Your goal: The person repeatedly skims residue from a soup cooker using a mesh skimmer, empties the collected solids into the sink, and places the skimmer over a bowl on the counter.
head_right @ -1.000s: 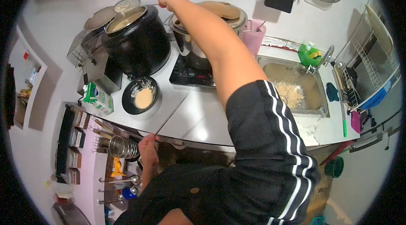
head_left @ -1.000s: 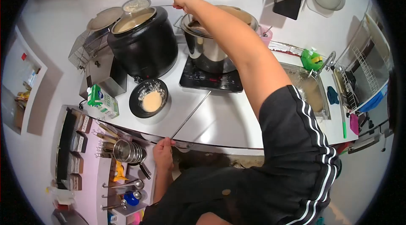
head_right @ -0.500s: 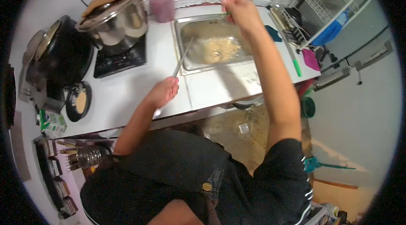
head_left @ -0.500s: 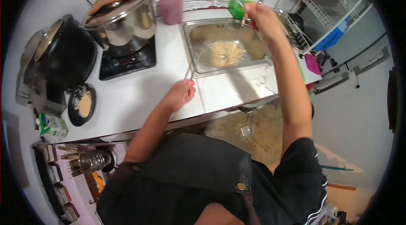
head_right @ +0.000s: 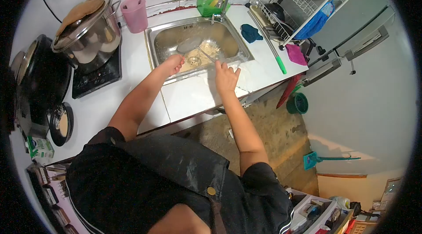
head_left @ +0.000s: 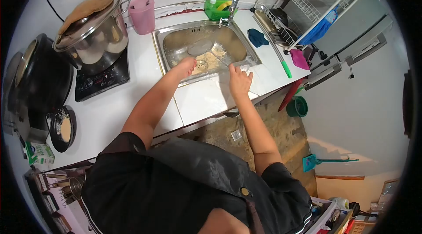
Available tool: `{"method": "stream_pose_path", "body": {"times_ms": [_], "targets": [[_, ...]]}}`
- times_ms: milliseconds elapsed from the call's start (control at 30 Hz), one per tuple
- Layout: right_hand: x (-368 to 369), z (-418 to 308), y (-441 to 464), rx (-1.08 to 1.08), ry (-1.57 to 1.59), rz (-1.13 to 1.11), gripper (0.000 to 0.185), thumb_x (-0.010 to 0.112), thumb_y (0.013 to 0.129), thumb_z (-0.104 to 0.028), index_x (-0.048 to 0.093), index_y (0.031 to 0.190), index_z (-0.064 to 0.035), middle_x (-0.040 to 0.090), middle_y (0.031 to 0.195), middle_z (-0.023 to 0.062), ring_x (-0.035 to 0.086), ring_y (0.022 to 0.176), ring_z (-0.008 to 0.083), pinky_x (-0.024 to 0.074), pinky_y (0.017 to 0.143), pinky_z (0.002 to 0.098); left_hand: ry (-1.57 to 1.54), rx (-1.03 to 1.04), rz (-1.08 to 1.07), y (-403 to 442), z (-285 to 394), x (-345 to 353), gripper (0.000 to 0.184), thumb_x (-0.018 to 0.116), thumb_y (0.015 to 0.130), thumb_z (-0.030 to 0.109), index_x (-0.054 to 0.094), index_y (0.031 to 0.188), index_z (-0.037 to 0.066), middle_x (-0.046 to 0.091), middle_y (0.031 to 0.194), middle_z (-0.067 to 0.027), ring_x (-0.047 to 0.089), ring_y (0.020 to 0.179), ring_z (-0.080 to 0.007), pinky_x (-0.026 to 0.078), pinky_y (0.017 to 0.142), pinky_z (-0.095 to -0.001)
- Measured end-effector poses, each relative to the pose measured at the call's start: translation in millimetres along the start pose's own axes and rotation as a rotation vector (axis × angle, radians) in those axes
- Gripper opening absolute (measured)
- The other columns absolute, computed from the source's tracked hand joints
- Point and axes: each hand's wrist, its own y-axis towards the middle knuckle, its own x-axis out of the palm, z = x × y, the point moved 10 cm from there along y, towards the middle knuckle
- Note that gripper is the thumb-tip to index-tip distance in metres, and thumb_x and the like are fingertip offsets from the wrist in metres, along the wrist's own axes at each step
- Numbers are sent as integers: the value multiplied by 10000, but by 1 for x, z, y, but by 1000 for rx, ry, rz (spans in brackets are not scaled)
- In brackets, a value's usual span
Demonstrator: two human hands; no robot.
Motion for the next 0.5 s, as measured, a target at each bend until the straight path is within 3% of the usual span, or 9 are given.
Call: {"method": "stream_pose_path", "body": {"times_ms": [67,167,267,367,433,500], "targets": [[26,3,2,34,47,-198,154,482,734,-109,483,886,-139,537,744,62,576,682,220,438,622,373,13,-8,18,10,-1,0,105,365,804,180,463,799,140,393,563,55,268,403,-46,220,341,-200],[47,8,7,147,270,-284,214,493,731,-115,479,944,-141,541,760,95,579,713,266,448,634,400,63,20,29,22,-2,-1,98,428,773,212,474,787,127,394,573,34,304,432,-74,270,387,-246],[57,5,13,128,427,-383,305,497,737,-118,501,1035,-187,546,781,116,573,725,300,452,634,417,172,152,124,25,5,-6,129,484,739,217,506,757,91,402,592,-7,357,482,-125,304,452,-296],[46,15,30,159,470,-355,360,498,752,-122,519,1086,-258,548,796,115,569,718,304,448,615,407,295,182,208,35,1,-19,172,524,730,226,582,748,66,515,704,-78,463,596,-188,365,547,-321],[23,18,43,201,465,-272,363,500,755,-122,531,1082,-277,549,796,113,570,717,300,445,609,405,457,185,299,47,-1,-35,289,515,738,217,599,927,15,595,936,-154,585,828,-304,464,713,-375],[-7,22,54,245,457,-187,367,502,758,-122,544,1078,-297,549,796,112,571,717,296,441,603,402,626,191,304,56,0,-41,289,504,735,211,604,923,16,585,965,-165,581,849,-314,464,725,-382]]}}
